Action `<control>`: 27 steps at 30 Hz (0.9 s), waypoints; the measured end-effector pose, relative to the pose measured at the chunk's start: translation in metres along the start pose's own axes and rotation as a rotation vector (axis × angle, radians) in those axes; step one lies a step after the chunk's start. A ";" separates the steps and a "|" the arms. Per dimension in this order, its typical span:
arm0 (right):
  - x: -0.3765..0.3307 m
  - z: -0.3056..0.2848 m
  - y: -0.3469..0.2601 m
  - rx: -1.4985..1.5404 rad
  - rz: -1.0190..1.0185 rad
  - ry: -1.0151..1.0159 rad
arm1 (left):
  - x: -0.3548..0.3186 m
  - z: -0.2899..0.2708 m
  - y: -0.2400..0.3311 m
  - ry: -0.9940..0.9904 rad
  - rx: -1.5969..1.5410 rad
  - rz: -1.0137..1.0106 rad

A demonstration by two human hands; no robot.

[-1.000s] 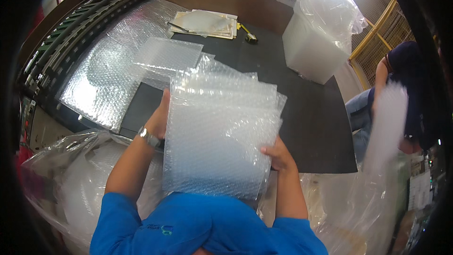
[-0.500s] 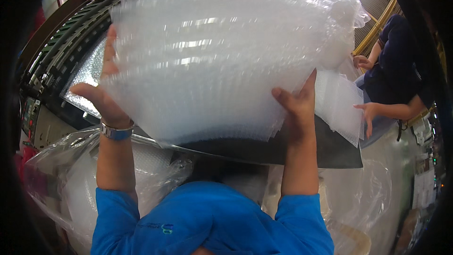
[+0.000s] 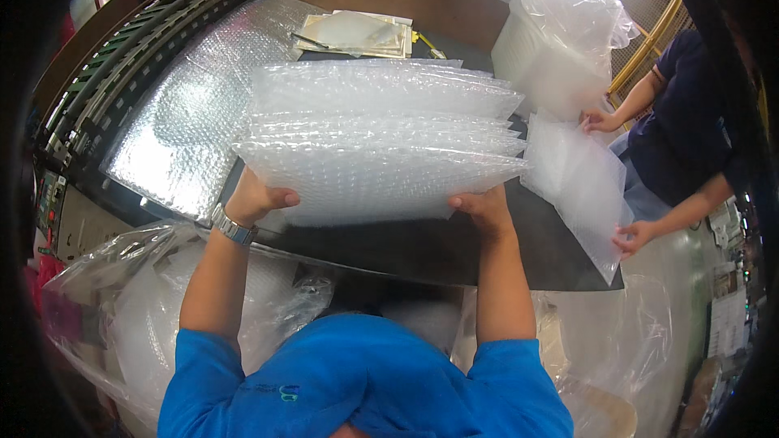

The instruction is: The person stacks sheets of bubble wrap on a dark work table. They repeatedly pick up stacks of bubble wrap, align them, and place them down, occasionally smoothing the sheets with their hands. Another person is visible in the background handling similar materials.

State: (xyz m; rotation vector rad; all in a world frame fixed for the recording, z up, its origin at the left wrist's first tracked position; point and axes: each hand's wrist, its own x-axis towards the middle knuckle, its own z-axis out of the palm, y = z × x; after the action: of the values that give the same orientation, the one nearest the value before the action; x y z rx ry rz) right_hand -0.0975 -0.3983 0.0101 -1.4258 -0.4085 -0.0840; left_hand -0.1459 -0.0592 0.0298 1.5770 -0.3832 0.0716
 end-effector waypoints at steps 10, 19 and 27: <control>0.025 -0.018 0.033 0.067 0.088 -0.136 | 0.014 0.012 0.009 -0.060 -0.202 -0.022; 0.022 -0.027 0.021 0.153 -0.190 -0.031 | -0.018 -0.019 -0.003 -0.173 0.089 -0.217; -0.003 -0.017 0.030 0.171 -0.064 -0.052 | -0.020 0.007 -0.005 0.164 -0.059 0.063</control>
State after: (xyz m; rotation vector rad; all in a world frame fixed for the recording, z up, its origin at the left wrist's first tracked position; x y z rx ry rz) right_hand -0.0871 -0.4102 -0.0209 -1.2488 -0.4928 -0.0618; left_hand -0.1644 -0.0626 0.0192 1.4890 -0.3033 0.2345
